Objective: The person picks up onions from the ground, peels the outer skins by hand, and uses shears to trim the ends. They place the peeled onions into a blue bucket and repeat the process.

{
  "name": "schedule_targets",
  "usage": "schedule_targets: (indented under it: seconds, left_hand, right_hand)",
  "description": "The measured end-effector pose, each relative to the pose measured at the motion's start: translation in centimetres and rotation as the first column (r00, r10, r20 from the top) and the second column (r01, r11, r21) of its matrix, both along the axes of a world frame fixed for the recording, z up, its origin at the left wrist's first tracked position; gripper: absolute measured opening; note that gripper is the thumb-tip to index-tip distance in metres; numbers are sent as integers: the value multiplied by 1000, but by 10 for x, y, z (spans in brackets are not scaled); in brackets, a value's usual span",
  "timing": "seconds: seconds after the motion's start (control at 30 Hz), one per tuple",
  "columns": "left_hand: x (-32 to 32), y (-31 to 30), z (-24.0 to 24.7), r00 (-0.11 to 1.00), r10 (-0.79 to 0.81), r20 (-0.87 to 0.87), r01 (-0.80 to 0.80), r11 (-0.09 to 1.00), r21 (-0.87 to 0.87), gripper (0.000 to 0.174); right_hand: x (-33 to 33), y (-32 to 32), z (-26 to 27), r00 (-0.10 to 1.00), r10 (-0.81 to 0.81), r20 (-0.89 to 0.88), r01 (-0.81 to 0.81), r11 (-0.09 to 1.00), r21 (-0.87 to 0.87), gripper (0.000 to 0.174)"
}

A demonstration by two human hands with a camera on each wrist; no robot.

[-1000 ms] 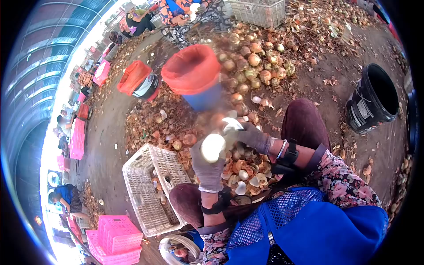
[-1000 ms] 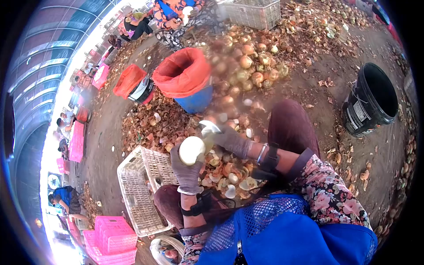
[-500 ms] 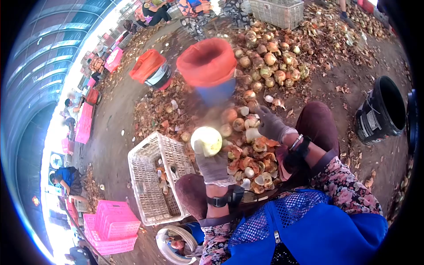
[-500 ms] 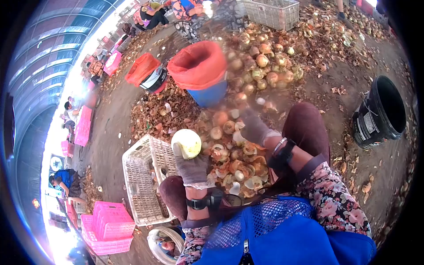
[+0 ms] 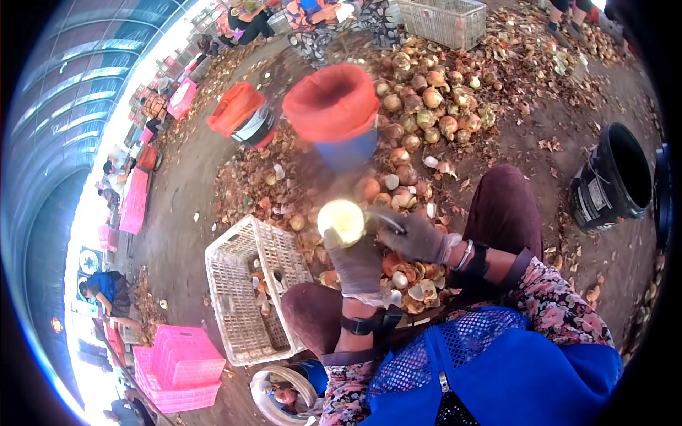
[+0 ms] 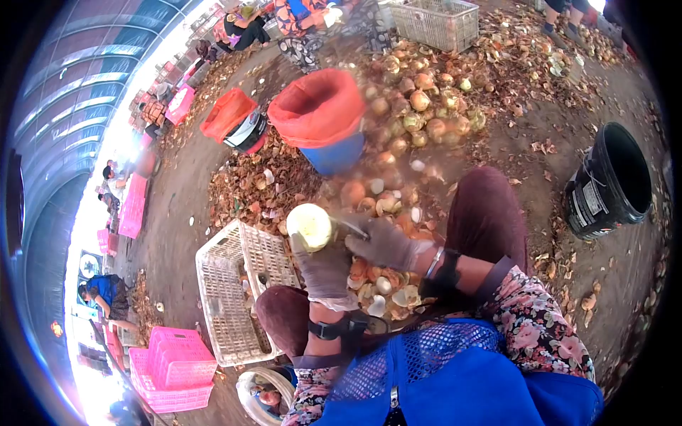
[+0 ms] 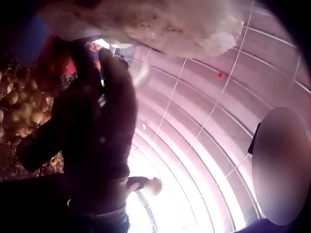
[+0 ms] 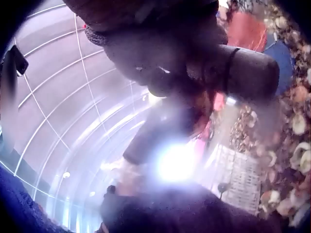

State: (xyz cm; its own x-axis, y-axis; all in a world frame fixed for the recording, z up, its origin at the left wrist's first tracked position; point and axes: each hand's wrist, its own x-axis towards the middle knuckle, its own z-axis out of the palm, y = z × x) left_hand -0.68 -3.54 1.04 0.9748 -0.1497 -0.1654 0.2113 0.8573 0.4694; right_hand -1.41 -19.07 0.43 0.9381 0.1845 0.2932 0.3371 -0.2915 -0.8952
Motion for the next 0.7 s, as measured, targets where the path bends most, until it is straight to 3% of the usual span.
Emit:
schedule_targets:
  seconds: [0.03,0.1,0.17,0.23,0.3,0.37,0.4,0.43,0.47,0.7]
  left_hand:
    - [-1,-2,2,999,-50,-14,51,993,108,64]
    - [-5,-7,7,988,-145,-57,155,936,316,65]
    - [-4,-8,8,989,-84,119,26,905,425,60]
    - [-4,0,17,941,-57,334,-152,811,566,61]
    - [-4,5,23,897,-66,438,-330,560,760,66]
    - [-6,4,25,820,-142,554,-497,303,813,67]
    - [-4,4,19,842,-98,531,-467,362,807,63]
    - [-3,6,15,852,-97,514,-459,333,824,62]
    - [-3,9,13,862,-96,498,-451,302,840,62]
    - [-12,-5,18,854,-32,519,-507,174,844,48]
  right_hand:
    - [-4,7,5,994,-12,110,-4,990,142,43]
    - [-8,2,22,995,7,-98,17,971,238,32]
    - [-2,-13,32,932,93,-350,29,945,327,31]
    - [5,-18,27,989,2,-150,33,972,233,35]
    - [3,-20,31,998,-56,3,55,981,187,35]
    - [2,-22,30,983,-54,173,43,997,64,49]
    - [1,-20,28,974,-52,221,51,999,12,54]
    - [1,-18,26,962,-46,270,59,997,-40,59]
    - [-1,-19,22,981,-22,192,64,975,-214,69]
    - [-8,-5,25,985,-125,117,161,905,-394,64]
